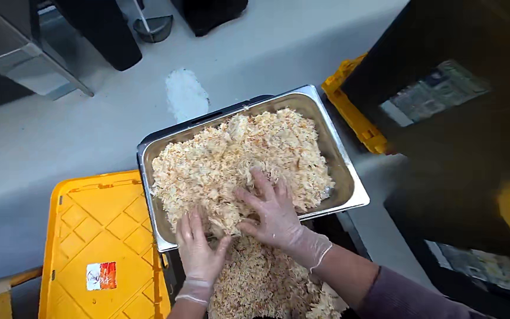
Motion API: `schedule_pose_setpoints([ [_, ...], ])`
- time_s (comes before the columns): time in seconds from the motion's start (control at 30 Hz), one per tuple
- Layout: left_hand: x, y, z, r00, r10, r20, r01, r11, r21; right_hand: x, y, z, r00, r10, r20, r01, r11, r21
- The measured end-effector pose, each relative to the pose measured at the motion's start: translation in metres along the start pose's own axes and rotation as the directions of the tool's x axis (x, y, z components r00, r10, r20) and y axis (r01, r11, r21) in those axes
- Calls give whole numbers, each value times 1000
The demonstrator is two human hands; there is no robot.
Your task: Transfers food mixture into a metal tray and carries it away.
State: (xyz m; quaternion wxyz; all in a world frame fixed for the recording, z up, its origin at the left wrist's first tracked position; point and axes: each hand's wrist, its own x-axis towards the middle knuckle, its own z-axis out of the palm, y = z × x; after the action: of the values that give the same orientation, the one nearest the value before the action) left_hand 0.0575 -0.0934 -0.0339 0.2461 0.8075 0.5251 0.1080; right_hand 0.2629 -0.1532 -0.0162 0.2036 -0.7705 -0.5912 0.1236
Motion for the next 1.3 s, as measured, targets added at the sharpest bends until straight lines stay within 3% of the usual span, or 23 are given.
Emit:
schedule_pose_setpoints([
  [0.1,-13,-19,5,979,-150,141,142,987,71,11,-6,20,981,-195,-22,193,977,-88],
  [0.13,-14,-21,9,976,-144,163,138,989,48,14,-8,26,970,-244,-24,240,965,-109],
  [0.23,-4,-17,18,975,-170,141,175,984,-24,30,-26,42,948,-315,54,320,935,-151],
  [0.37,7,-10,13,931,-277,239,279,960,30,67,-56,49,957,-187,220,231,953,-197],
  [0.5,9,-7,4,925,-255,281,222,964,145,101,-66,29,940,-86,332,181,946,-268],
  [0.6,7,-15,2,948,-193,254,152,973,175,113,-48,15,958,-80,276,174,926,-336],
  [0.7,10,-18,-5,945,-239,224,203,964,172,113,-26,-2,982,-35,185,100,930,-354],
  [0.8,26,-11,-8,946,-211,247,178,973,149,114,2,-29,982,105,154,-41,928,-371],
  [1.0,93,2,-10,943,-107,315,30,971,237,113,63,-65,931,361,56,-336,907,-252],
  [1.13,120,0,-24,938,-89,335,19,978,206,99,83,-71,867,495,57,-492,868,-57],
  [1.2,113,2,-29,946,-82,315,37,988,148,66,77,-78,870,493,15,-492,864,107],
  [1.3,55,6,-38,988,56,147,-63,997,45,-26,49,-75,918,332,-218,-294,937,190],
])
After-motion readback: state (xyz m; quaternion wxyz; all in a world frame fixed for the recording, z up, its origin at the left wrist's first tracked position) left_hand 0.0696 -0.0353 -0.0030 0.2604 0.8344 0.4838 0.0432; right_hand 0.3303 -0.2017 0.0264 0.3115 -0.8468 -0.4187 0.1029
